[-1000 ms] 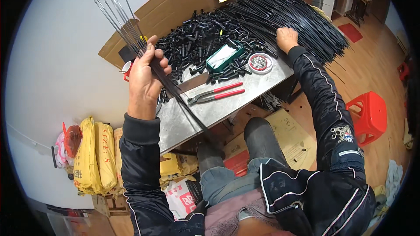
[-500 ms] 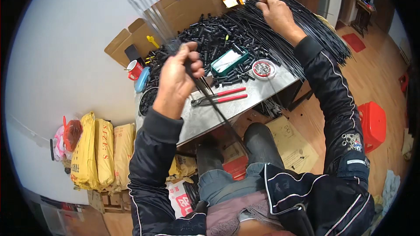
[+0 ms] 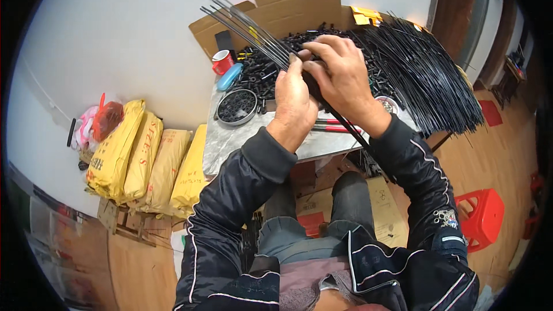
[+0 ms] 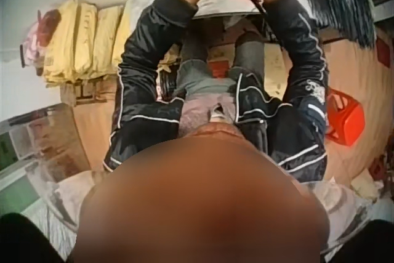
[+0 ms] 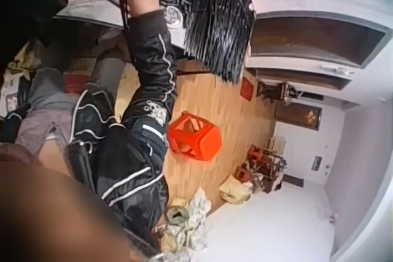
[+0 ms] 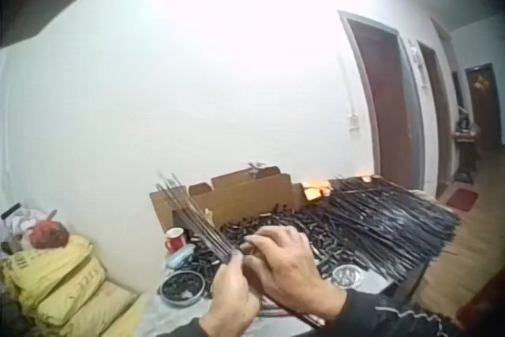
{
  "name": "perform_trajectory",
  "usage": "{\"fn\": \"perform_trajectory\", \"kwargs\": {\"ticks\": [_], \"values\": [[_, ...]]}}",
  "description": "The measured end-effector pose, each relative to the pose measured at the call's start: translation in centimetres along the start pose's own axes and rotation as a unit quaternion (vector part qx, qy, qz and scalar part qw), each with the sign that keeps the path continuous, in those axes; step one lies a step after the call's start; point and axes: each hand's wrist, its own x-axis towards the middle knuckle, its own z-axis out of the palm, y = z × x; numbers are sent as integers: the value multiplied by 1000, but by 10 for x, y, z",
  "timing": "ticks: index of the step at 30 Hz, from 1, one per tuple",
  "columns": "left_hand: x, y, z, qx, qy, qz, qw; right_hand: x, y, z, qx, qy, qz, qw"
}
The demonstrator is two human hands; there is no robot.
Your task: Assembling and bundling black wiring components using cable ties and pliers at a workbench.
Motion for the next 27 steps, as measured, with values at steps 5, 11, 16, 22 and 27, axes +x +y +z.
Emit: {"fn": "perform_trajectory", "kwargs": {"ticks": [5, 11, 16, 22, 27], "values": [[15, 25, -20, 60, 14, 30, 998, -48, -4, -13, 196, -98, 212, 952], [21, 76, -59, 143, -27, 11, 989, -130, 65, -45, 7, -164, 326, 931], [14, 87, -62, 140, -23, 21, 990, -179, 88, -72, -107, -258, 425, 861], [11, 86, -60, 174, -58, -6, 983, -185, 85, -29, -146, -342, 397, 839], [12, 85, -59, 247, -44, -35, 968, -199, 99, -19, -193, -302, 448, 819]]}}
